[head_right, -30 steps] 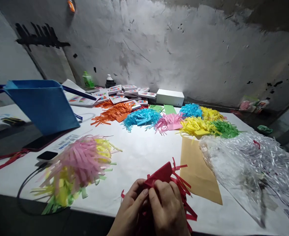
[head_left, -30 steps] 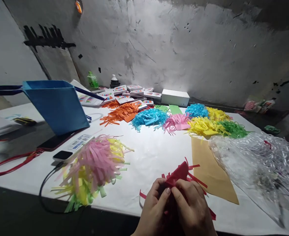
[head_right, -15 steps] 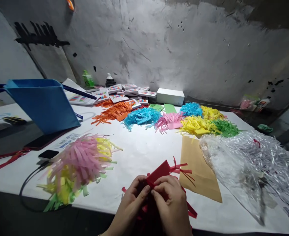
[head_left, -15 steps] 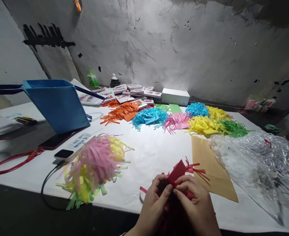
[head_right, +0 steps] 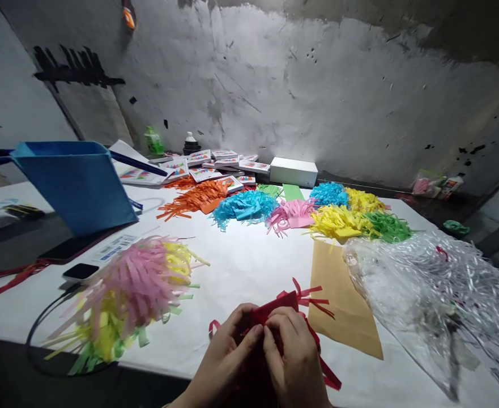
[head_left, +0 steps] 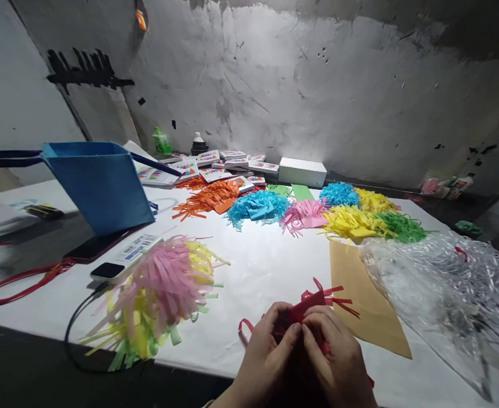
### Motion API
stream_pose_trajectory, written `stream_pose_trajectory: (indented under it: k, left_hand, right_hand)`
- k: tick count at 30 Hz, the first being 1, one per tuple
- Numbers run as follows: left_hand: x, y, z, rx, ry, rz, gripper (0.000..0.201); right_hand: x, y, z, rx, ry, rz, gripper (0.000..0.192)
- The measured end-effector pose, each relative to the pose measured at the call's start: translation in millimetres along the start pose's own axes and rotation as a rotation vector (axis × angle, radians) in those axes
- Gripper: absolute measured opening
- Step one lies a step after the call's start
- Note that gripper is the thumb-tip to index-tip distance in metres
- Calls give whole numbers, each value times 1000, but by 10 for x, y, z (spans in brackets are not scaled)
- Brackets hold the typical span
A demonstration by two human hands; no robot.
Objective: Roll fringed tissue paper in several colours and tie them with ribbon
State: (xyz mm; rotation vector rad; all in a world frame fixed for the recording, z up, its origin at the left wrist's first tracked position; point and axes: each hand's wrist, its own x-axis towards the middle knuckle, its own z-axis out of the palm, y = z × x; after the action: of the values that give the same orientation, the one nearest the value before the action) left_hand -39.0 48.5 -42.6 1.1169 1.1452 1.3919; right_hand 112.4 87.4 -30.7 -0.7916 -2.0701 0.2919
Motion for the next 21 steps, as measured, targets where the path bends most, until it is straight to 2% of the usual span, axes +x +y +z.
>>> stream_pose_trajectory:
  k: [2, 4, 7, 10, 13, 16, 19, 21]
  left_hand:
    - [12, 25, -16, 159, -9, 53, 17]
    - [15, 49, -27, 302, 1, 138, 17]
    - [9, 66, -35, 450, -27, 294, 25]
    - [22, 62, -62, 546, -64, 397, 31]
    - [72, 98, -123, 643, -55, 435, 32]
    - [136, 213, -179, 670, -165, 450, 38]
    - [187, 324, -206, 593, -261, 432, 31]
    - [213, 346, -226, 598, -248, 471, 25]
  right_hand:
    - [-31, 10, 29, -169, 136, -100, 14]
    - [-49, 2, 62, -328, 201, -173, 27]
    - [-56, -22, 102, -494, 129, -213, 43]
    - [-28, -23, 54, -511, 112, -181, 37]
    - [59, -4, -132, -279, -56, 26, 36]
    - [198, 27, -354, 19, -251, 301, 38]
    - [319, 66, -476, 279, -297, 506, 34]
    - [350, 94, -495, 436, -270, 634, 29]
